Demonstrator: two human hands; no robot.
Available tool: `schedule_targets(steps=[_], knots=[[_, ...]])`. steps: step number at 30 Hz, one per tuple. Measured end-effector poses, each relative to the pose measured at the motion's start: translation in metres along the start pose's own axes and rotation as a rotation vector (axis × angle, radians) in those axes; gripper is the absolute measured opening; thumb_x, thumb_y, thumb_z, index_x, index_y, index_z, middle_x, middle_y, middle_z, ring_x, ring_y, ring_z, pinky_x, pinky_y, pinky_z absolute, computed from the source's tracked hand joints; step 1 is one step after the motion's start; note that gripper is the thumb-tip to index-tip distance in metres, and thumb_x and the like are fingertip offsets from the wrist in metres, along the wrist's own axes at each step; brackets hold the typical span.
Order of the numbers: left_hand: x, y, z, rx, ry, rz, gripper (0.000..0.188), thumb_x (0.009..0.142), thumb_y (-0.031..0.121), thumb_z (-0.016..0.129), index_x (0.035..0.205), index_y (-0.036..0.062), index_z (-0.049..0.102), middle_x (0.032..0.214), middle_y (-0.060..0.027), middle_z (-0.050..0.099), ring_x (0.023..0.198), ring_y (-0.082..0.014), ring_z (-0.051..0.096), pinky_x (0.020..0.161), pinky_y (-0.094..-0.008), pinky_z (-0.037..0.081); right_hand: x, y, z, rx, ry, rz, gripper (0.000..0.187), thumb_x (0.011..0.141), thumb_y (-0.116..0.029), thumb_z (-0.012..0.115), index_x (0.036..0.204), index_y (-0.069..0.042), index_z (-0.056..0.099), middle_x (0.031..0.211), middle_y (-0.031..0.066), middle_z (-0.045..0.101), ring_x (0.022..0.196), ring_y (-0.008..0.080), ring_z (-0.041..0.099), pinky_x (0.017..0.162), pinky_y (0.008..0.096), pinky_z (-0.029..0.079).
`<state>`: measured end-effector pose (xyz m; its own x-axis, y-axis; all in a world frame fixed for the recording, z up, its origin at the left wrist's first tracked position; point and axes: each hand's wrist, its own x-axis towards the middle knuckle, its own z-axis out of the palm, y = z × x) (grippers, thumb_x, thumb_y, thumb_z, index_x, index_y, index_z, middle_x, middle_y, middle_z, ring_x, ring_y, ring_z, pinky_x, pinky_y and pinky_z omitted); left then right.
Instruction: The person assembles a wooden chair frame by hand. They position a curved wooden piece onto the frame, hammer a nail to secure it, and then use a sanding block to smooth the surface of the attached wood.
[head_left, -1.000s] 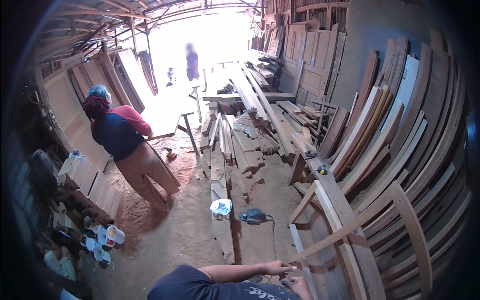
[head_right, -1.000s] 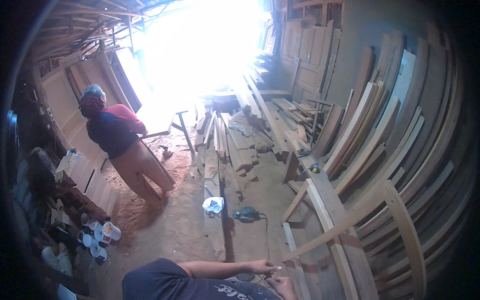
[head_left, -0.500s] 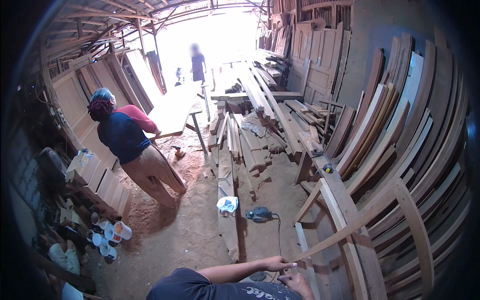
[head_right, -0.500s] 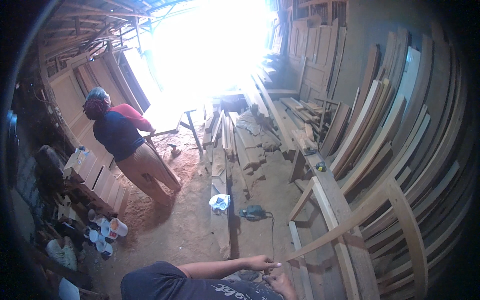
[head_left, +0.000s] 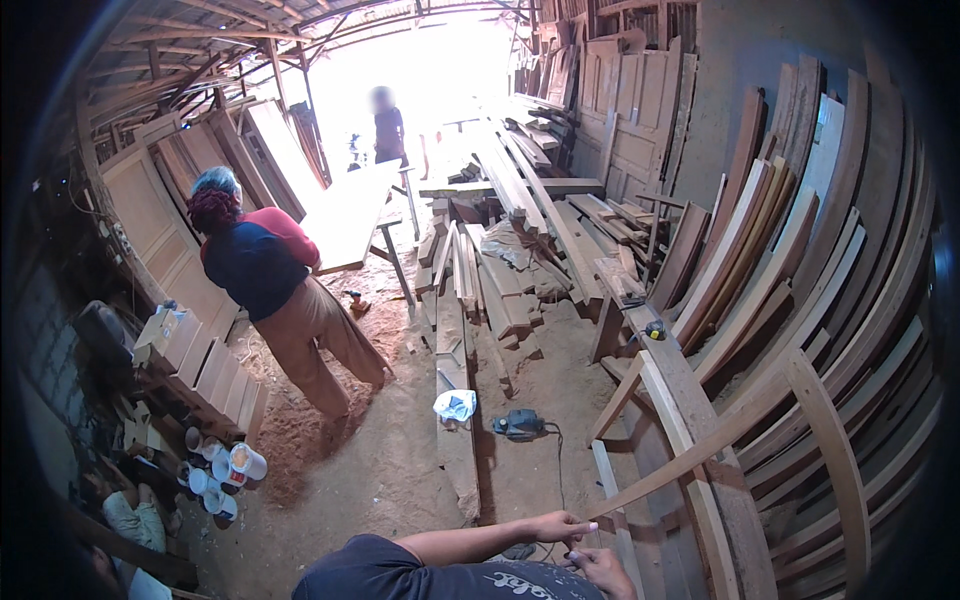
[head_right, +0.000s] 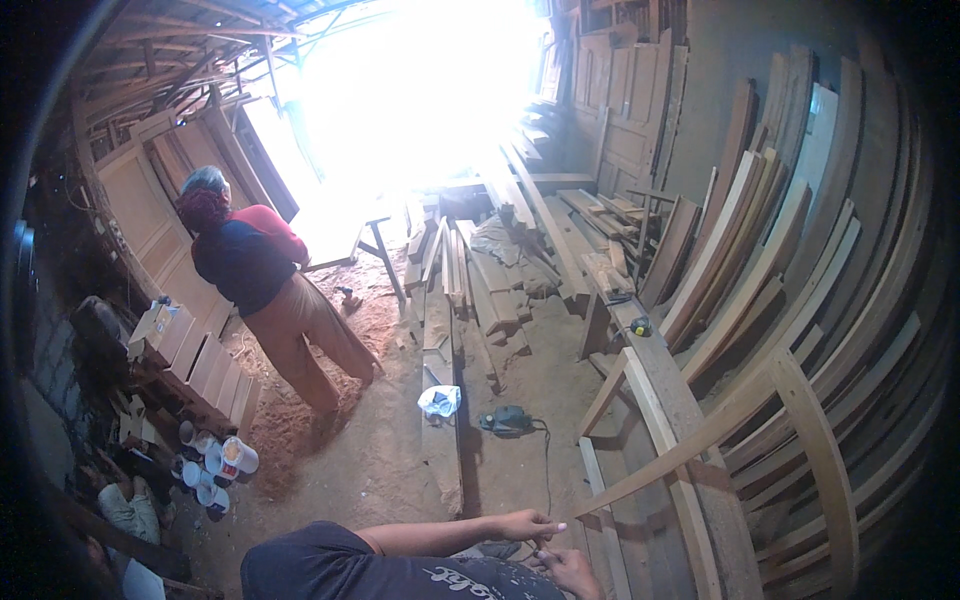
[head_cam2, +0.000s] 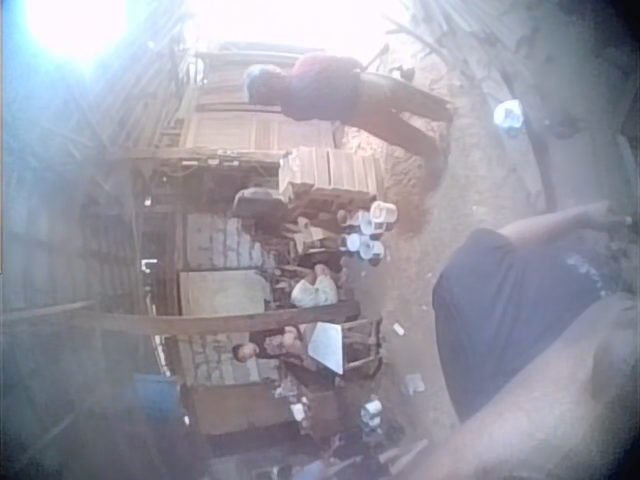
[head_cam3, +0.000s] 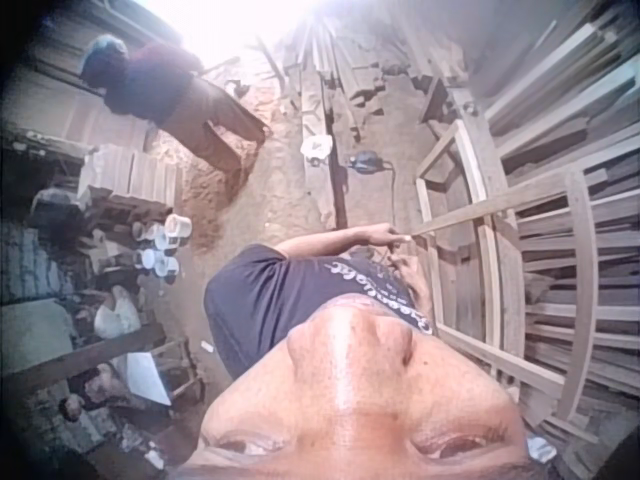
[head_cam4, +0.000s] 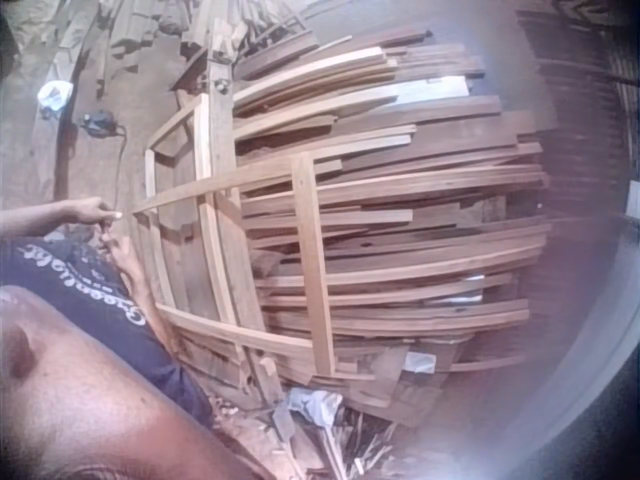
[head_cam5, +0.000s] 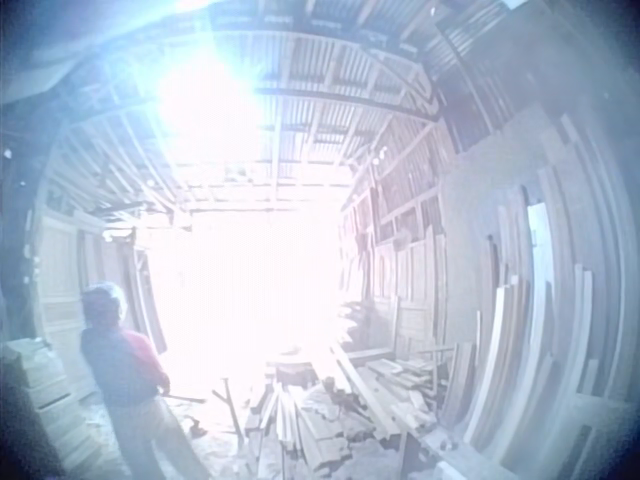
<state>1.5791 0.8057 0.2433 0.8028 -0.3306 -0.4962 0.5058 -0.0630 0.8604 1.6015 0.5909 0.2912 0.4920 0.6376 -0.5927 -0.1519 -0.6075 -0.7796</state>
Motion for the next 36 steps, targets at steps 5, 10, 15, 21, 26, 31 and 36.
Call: schedule_targets(steps=[5,10,15,21,26,31,36], knots=[[0.001,-0.004,0.0,-0.161,-0.017,0.026,0.065,0.095,0.071,0.057,0.094,0.0064,0.064,0.1,-0.0094,0.069,0.093,-0.0169,0.068,0.088,-0.0322,0.051,0.01,0.023,-0.004,0.165,0.066,-0.09,0.028,0.099,-0.022,0.065,0.106,0.003,0.076,0.092,0.01,0.078,0.082,0.0158,0.072,0.079,0.0307,0.055],[-0.006,0.006,-0.001,-0.29,-0.037,-0.021,0.064,0.103,0.063,0.048,0.122,0.0032,0.061,0.125,-0.0107,0.061,0.124,-0.0213,0.057,0.11,-0.0387,0.041,0.019,0.036,-0.005,0.298,0.364,-0.248,0.022,0.098,-0.016,0.067,0.104,0.004,0.076,0.091,0.0094,0.077,0.081,0.0156,0.072,0.076,0.0298,0.056],[-0.01,0.015,0.001,-0.386,-0.196,0.043,0.07,0.105,0.062,0.042,0.143,0.0039,0.049,0.149,-0.0157,0.05,0.141,-0.0279,0.046,0.12,-0.0425,0.031,0.013,0.029,-0.013,0.255,0.596,-0.252,0.014,0.093,-0.008,0.07,0.101,0.003,0.075,0.088,0.007,0.076,0.079,0.0138,0.072,0.072,0.0285,0.056],[-0.014,0.025,0.016,-0.54,-0.257,0.112,0.057,0.103,0.06,0.049,0.139,0.0151,0.053,0.146,-0.0046,0.052,0.135,-0.0197,0.049,0.116,-0.0389,0.032,0.007,0.011,-0.015,0.098,0.756,-0.295,0.014,0.093,-0.009,0.071,0.095,0.005,0.074,0.079,0.0075,0.074,0.07,0.0118,0.068,0.066,0.0283,0.054],[-0.024,0.041,0.026,-0.403,-0.25,0.167,0.067,0.106,0.054,0.045,0.152,0.0057,0.037,0.157,-0.0133,0.038,0.149,-0.0283,0.033,0.124,-0.0451,0.023,0.001,-0.003,-0.013,0.04,0.803,-0.249,0.023,0.093,-0.021,0.071,0.096,0.003,0.073,0.082,0.011,0.074,0.077,0.0172,0.072,0.072,0.0334,0.056],[-0.032,0.056,0.029,-0.211,-0.21,0.298,0.069,0.104,0.056,0.052,0.15,0.0061,0.042,0.151,-0.0109,0.044,0.146,-0.0238,0.036,0.121,-0.0405,0.027,0.0,-0.012,-0.012,0.01,0.843,-0.248,0.028,0.092,-0.025,0.073,0.092,0.003,0.071,0.081,0.013,0.073,0.076,0.0196,0.071,0.072,0.0346,0.056],[-0.036,0.062,0.027,-0.179,-0.239,0.293,0.068,0.105,0.052,0.052,0.153,0.0049,0.038,0.154,-0.0162,0.041,0.15,-0.0273,0.03,0.124,-0.0449,0.024,0.008,-0.007,-0.015,0.101,0.803,-0.257,0.028,0.086,-0.025,0.078,0.091,0.002,0.07,0.08,0.0137,0.073,0.074,0.0207,0.07,0.07,0.0355,0.055]])
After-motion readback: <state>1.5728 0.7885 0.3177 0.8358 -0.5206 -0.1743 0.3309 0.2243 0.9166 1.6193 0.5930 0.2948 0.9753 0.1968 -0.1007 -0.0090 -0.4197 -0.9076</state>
